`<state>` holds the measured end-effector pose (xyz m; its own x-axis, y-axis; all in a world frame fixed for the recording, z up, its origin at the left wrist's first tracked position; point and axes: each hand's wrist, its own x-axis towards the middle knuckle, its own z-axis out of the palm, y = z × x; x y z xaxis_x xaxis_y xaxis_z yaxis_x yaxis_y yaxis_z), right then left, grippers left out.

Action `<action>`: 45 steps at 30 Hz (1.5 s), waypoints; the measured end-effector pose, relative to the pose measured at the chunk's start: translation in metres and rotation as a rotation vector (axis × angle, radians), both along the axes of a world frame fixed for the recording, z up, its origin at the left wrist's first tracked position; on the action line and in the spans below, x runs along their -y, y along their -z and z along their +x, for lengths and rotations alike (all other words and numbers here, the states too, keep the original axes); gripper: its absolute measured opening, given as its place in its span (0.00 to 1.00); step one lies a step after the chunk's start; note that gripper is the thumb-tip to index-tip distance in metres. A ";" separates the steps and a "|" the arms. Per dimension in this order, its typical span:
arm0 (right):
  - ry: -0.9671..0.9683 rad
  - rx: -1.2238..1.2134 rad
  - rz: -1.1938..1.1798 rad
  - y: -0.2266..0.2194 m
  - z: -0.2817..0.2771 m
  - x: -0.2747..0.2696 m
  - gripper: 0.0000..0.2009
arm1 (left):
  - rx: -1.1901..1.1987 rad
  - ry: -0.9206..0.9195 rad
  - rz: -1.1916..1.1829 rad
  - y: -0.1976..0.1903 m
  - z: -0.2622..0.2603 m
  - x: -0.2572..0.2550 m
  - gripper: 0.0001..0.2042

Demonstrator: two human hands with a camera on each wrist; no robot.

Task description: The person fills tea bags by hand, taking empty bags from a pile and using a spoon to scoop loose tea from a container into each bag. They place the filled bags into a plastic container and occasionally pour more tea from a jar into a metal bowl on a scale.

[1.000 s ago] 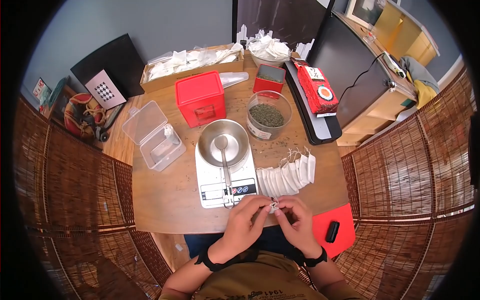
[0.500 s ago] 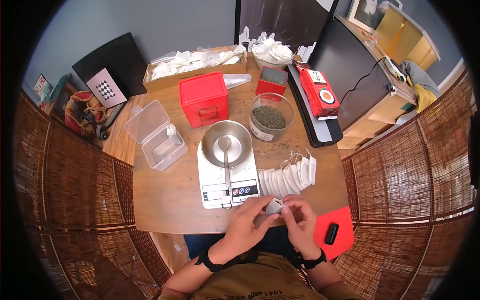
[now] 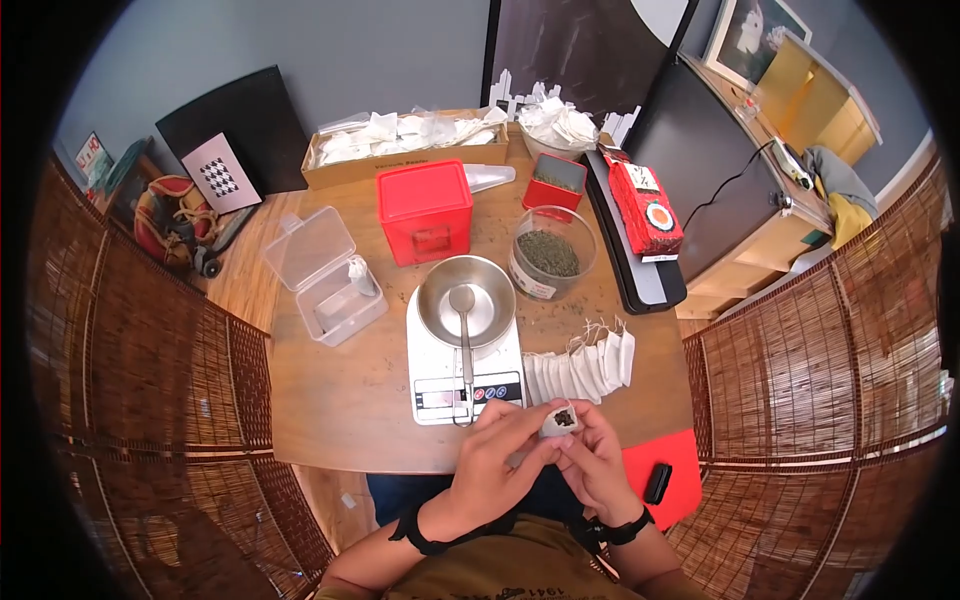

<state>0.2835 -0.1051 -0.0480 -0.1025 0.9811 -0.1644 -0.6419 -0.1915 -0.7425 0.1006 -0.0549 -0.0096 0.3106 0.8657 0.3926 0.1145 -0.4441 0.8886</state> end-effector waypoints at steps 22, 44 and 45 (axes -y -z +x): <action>0.370 1.200 0.405 -0.063 0.067 -0.215 0.12 | -0.194 -0.689 -0.108 0.051 -0.093 -0.044 0.22; 0.504 1.421 0.642 -0.068 0.051 -0.234 0.10 | -0.257 -0.699 -0.107 0.049 -0.084 -0.044 0.20; 0.504 1.420 0.641 -0.069 0.050 -0.233 0.10 | -0.261 -0.699 -0.108 0.049 -0.084 -0.044 0.20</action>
